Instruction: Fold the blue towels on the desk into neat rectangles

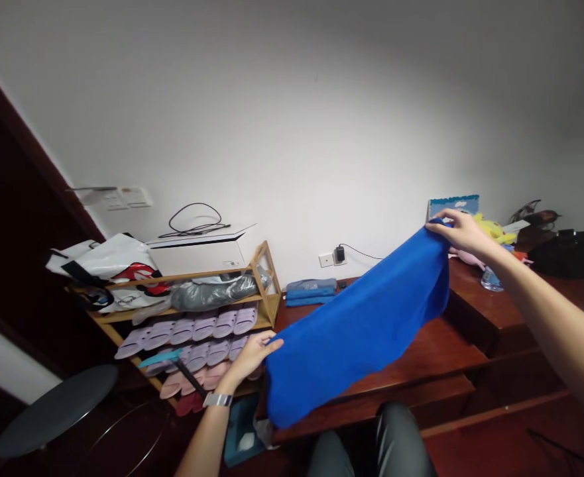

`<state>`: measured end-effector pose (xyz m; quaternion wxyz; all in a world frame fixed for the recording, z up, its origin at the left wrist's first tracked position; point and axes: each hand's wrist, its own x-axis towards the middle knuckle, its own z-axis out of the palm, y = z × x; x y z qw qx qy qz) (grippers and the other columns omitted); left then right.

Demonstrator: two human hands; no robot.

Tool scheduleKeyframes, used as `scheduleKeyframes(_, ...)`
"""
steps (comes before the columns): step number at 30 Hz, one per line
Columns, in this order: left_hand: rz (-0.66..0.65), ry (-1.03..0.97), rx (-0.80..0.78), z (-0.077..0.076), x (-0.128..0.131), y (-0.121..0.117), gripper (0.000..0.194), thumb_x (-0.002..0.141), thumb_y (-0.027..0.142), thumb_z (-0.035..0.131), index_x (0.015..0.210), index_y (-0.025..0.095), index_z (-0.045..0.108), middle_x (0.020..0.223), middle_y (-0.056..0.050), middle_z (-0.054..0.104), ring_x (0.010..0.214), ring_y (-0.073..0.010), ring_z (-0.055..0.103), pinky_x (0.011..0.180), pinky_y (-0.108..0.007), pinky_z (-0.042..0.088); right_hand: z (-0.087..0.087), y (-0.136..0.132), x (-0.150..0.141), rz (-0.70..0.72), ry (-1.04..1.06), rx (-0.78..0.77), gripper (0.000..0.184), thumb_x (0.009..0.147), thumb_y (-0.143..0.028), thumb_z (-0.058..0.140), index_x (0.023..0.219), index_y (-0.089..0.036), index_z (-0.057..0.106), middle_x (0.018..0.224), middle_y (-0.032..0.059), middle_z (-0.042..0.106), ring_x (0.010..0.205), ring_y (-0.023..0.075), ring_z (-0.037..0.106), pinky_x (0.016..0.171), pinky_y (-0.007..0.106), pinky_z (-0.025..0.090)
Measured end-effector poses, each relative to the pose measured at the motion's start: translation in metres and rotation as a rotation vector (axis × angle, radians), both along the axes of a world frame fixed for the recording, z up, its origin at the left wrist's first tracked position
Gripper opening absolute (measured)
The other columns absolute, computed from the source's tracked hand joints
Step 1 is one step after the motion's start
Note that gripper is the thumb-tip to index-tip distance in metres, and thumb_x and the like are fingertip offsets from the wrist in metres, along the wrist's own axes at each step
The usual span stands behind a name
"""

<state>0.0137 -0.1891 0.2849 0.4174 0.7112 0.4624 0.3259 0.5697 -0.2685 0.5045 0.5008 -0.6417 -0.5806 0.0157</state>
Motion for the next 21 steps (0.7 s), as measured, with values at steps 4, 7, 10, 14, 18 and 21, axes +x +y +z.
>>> scheduleKeyframes(4, 0.096, 0.079, 0.125, 0.021, -0.027, 0.007, 0.055, 0.068, 0.072, 0.079, 0.087, 0.021, 0.078, 0.095, -0.008, 0.080, 0.096, -0.0322, 0.071, 0.088, -0.040, 0.055, -0.025, -0.020, 0.027, 0.056, 0.059, -0.147, 0.052, 0.080, -0.075, 0.067, 0.093, -0.025, 0.071, 0.071, 0.0031, 0.062, 0.059, 0.0175, 0.053, 0.056, 0.034, 0.046)
scheduleKeyframes(7, 0.119, 0.152, 0.170, 0.026, -0.040, 0.012, 0.050, 0.073, 0.069, 0.075, 0.094, 0.023, 0.079, 0.098, -0.007, 0.081, 0.099, -0.0332, 0.072, 0.090, -0.040, 0.055, -0.042, -0.034, 0.043, 0.052, 0.081, -0.145, 0.057, 0.074, -0.079, 0.070, 0.092, -0.025, 0.072, 0.075, 0.0051, 0.065, 0.060, 0.0193, 0.055, 0.055, 0.035, 0.048)
scheduleKeyframes(10, 0.105, 0.241, 0.214, 0.025, -0.046, 0.021, 0.046, 0.080, 0.066, 0.068, 0.093, 0.024, 0.079, 0.097, -0.007, 0.082, 0.098, -0.0327, 0.072, 0.091, -0.039, 0.054, -0.065, -0.034, 0.056, 0.057, 0.163, -0.171, 0.059, 0.069, -0.078, 0.075, 0.092, -0.024, 0.073, 0.072, 0.0053, 0.067, 0.056, 0.0205, 0.057, 0.048, 0.035, 0.047)
scheduleKeyframes(14, 0.084, 0.357, 0.355, 0.031, -0.043, 0.054, 0.044, 0.085, 0.064, 0.060, 0.100, 0.025, 0.077, 0.109, -0.009, 0.080, 0.108, -0.0340, 0.070, 0.102, -0.042, 0.050, -0.100, -0.003, 0.064, 0.170, 0.349, -0.222, 0.051, 0.063, -0.067, 0.085, 0.081, -0.021, 0.071, 0.075, 0.0064, 0.071, 0.065, 0.0240, 0.068, 0.060, 0.038, 0.058)
scheduleKeyframes(18, 0.190, 0.442, 0.535, 0.055, -0.033, 0.098, 0.048, 0.093, 0.057, 0.044, 0.109, 0.020, 0.071, 0.120, -0.014, 0.076, 0.116, -0.0327, 0.067, 0.108, -0.044, 0.046, -0.121, 0.044, 0.065, 0.189, 0.426, -0.175, 0.048, 0.063, -0.064, 0.086, 0.074, -0.021, 0.068, 0.075, 0.0065, 0.072, 0.075, 0.0245, 0.072, 0.070, 0.035, 0.060)
scheduleKeyframes(21, 0.340, 0.460, 0.664, 0.077, -0.028, 0.112, 0.049, 0.097, 0.051, 0.035, 0.116, 0.018, 0.067, 0.127, -0.016, 0.072, 0.120, -0.0323, 0.064, 0.109, -0.045, 0.046, -0.124, 0.068, 0.063, 0.182, 0.451, -0.055, 0.057, 0.061, -0.071, 0.083, 0.080, -0.020, 0.068, 0.080, 0.0073, 0.074, 0.076, 0.0227, 0.072, 0.077, 0.035, 0.059)
